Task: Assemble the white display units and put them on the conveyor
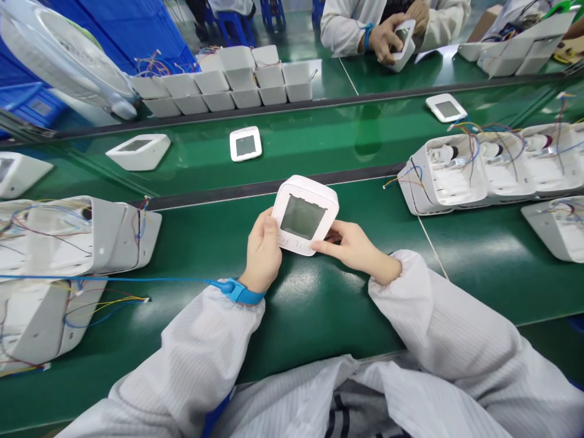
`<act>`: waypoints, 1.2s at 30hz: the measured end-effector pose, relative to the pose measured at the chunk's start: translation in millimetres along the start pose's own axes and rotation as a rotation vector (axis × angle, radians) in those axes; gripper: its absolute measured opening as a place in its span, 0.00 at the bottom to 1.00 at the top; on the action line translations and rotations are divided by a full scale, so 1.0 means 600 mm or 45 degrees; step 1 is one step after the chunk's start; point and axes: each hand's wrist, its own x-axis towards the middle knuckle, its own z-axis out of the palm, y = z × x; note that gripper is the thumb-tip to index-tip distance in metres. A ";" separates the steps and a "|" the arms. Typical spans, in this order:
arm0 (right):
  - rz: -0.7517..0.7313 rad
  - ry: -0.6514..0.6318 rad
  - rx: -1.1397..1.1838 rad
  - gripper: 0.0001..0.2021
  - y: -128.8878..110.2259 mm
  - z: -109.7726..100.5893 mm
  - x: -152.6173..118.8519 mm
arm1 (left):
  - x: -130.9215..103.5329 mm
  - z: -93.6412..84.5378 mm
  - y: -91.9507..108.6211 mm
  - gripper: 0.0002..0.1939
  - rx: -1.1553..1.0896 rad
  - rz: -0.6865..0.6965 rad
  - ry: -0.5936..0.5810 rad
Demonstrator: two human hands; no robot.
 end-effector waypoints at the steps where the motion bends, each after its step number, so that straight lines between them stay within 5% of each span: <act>1: -0.053 0.077 -0.091 0.18 -0.003 -0.001 -0.002 | 0.002 -0.001 -0.001 0.25 0.047 0.036 -0.023; 5: -0.397 0.321 -0.470 0.18 -0.017 -0.012 -0.008 | 0.000 -0.007 0.005 0.38 0.203 0.366 -0.079; 7: -0.523 0.254 -0.564 0.17 -0.022 -0.015 -0.010 | -0.003 -0.009 0.011 0.43 0.356 0.468 -0.141; 10: -0.556 0.170 -0.632 0.16 -0.028 -0.012 -0.013 | -0.009 -0.009 0.024 0.37 0.553 0.491 -0.219; 16: -0.495 0.277 -0.664 0.14 -0.032 0.001 -0.021 | -0.014 -0.006 0.042 0.26 0.654 0.485 -0.170; 23: -0.400 0.158 -0.787 0.17 -0.033 -0.017 -0.006 | -0.012 -0.006 0.020 0.32 0.525 0.406 -0.172; 28: -0.044 0.427 -0.881 0.23 -0.001 -0.060 0.010 | -0.012 -0.003 0.009 0.36 0.534 0.416 -0.292; 33: 0.263 0.704 -0.433 0.30 0.052 -0.086 0.044 | -0.016 0.005 0.021 0.25 0.622 0.380 -0.472; 36: 0.258 0.781 0.024 0.28 0.069 -0.083 0.066 | -0.018 0.008 0.024 0.20 0.631 0.385 -0.538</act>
